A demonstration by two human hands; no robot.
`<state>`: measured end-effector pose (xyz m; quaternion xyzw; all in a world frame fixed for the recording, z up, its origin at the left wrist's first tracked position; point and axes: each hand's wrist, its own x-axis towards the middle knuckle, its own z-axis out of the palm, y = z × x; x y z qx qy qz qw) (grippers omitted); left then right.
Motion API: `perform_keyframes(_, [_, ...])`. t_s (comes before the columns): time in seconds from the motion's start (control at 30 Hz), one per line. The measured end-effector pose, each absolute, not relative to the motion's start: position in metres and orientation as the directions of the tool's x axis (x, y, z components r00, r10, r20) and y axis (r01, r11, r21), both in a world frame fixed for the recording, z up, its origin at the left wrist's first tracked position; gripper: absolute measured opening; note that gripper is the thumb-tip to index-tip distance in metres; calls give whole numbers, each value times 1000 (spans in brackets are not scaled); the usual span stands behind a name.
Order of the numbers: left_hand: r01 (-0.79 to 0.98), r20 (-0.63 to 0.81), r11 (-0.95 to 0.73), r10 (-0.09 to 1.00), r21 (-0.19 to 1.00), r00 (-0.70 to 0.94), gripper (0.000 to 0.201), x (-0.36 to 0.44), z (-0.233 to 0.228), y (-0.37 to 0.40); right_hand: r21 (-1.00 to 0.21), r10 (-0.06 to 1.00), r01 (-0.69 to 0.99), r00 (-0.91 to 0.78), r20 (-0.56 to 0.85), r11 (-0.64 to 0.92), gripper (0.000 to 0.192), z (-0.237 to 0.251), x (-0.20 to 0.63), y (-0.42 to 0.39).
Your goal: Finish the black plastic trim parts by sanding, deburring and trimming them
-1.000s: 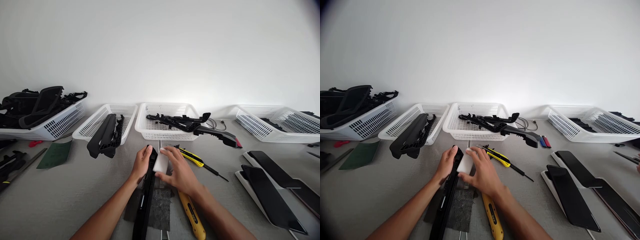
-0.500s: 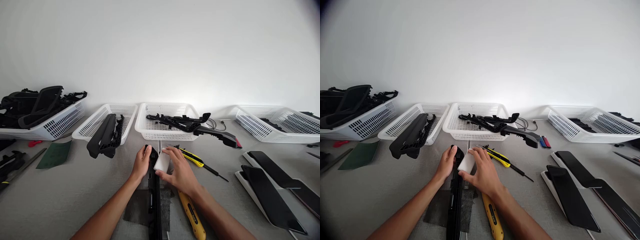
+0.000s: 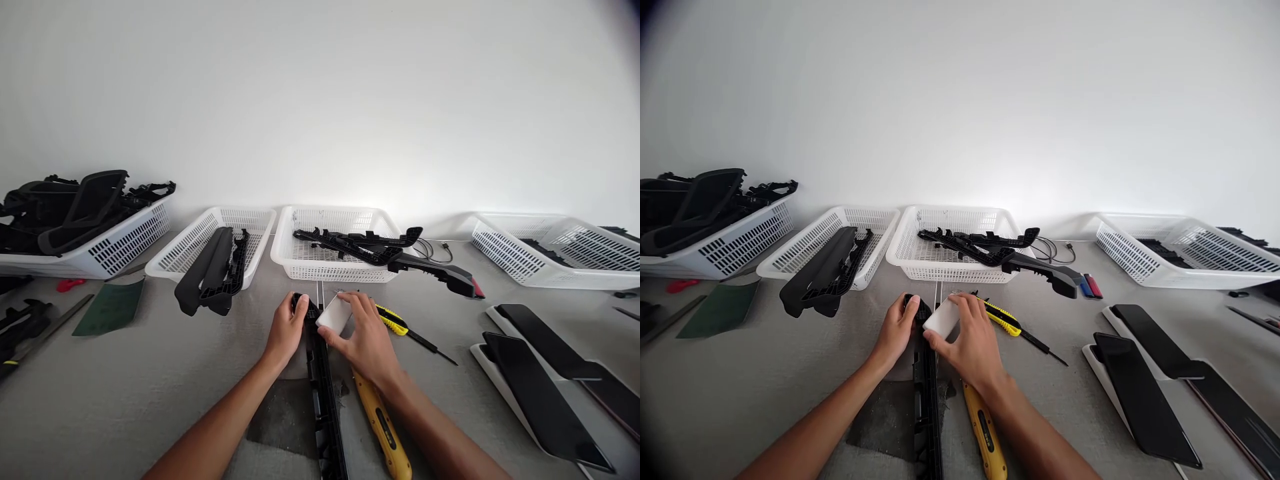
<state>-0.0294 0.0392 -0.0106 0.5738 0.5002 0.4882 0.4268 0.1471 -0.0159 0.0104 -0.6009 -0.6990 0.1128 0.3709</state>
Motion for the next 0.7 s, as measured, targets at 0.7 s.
perform_keyframes(0.7, [78, 68, -75, 994, 994, 90, 56, -29, -11, 41, -618, 926, 738, -25, 376, 271, 58, 9, 155, -13])
